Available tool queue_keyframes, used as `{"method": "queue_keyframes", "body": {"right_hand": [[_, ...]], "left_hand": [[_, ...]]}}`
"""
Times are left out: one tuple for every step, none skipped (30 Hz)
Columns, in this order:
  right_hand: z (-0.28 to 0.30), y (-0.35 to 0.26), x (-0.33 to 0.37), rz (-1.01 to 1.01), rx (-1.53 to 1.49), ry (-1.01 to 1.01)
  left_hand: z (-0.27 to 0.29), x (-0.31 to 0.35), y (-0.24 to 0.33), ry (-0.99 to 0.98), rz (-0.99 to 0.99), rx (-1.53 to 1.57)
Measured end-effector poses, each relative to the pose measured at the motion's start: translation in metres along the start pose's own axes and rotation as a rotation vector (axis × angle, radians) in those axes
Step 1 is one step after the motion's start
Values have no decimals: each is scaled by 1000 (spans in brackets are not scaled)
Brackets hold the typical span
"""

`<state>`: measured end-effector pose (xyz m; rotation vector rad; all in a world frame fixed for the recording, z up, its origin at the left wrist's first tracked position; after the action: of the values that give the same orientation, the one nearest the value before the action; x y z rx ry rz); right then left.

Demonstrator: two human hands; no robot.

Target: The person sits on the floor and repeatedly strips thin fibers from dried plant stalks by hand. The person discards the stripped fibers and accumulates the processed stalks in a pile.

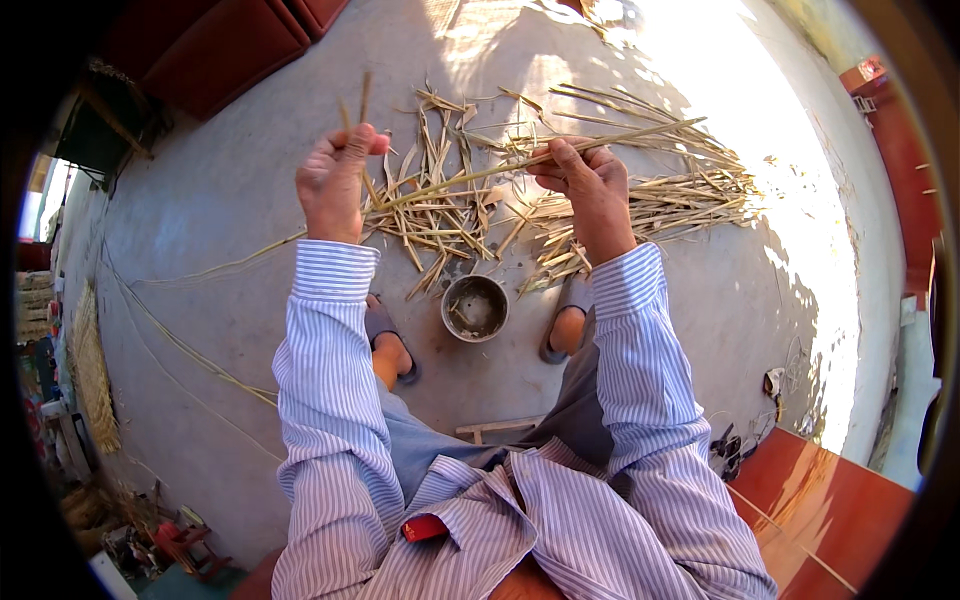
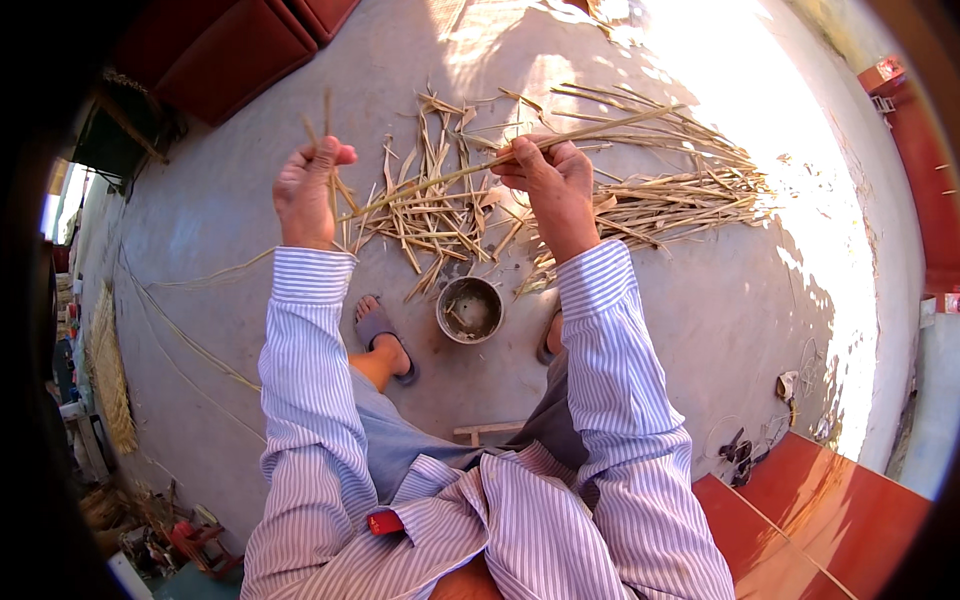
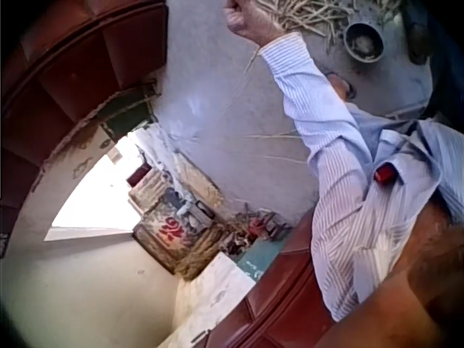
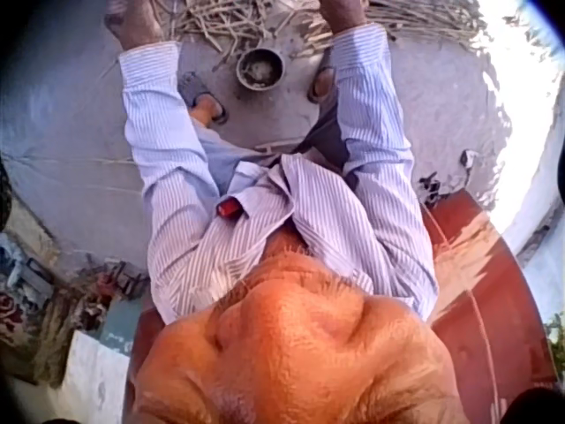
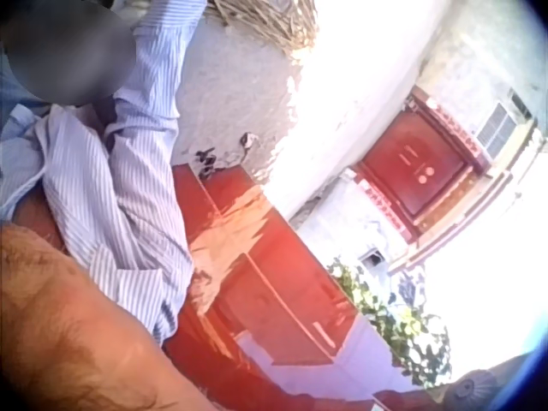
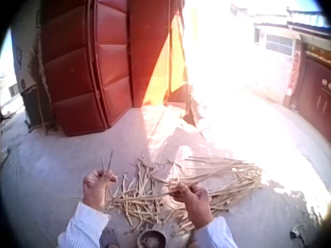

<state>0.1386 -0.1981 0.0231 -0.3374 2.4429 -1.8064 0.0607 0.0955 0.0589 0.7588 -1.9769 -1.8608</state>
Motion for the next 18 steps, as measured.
{"method": "queue_keyframes", "body": {"right_hand": [[5, -1, 1, -8, 11, 35], [8, -1, 0, -14, 24, 64], [13, 0, 3, -28, 39, 100], [15, -1, 3, -40, 20, 104], [16, -1, 2, -39, 23, 98], [19, 1, 1, -39, 26, 92], [21, 1, 0, -38, 29, 88], [22, 3, -2, -41, 21, 86], [21, 3, -2, -51, 16, 82], [19, 4, -2, -60, 11, 78], [18, 3, -2, -68, 4, 75], [20, 4, -3, -72, -19, 82], [22, 6, -4, -75, -42, 89], [24, 5, -5, -75, -64, 98], [23, 5, -5, -89, -82, 95], [20, 5, -5, -103, -100, 92], [19, 3, -4, -116, -112, 96], [19, 2, -4, -125, -134, 87]], "left_hand": [[28, -15, -1, 75, -4, 41], [53, -25, -1, 156, -11, 84], [62, -27, 3, 182, -40, -8], [69, -27, 8, 206, -67, -101], [77, -29, 15, 234, -103, -195], [72, -29, 18, 166, -247, -498], [61, -20, 28, 166, -478, -784], [37, -3, 36, 158, -709, -1073], [8, 15, 39, 144, -942, -1355], [-9, 22, 37, -6, -948, -1249], [-25, 29, 38, -153, -951, -1139], [-31, 24, 21, -332, -690, -1015], [-37, 25, 1, -499, -429, -880], [-43, 30, -20, -655, -169, -731], [-40, 30, -23, -633, -158, -749], [-33, 27, -25, -610, -147, -768], [-28, 25, -28, -593, -135, -777], [-21, 22, -29, -574, -88, -745]]}}
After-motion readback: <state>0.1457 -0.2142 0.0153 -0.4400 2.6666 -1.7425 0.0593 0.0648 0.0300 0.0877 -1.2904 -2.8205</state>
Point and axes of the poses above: each hand's wrist, its own x-axis away from the middle knuckle, its own z-axis out of the back of the hand, y = z × x, the point moved 9 cm from there along -x, towards the middle knuckle, and after that the axes turned 1 degree about z, right-handed, at the moved point
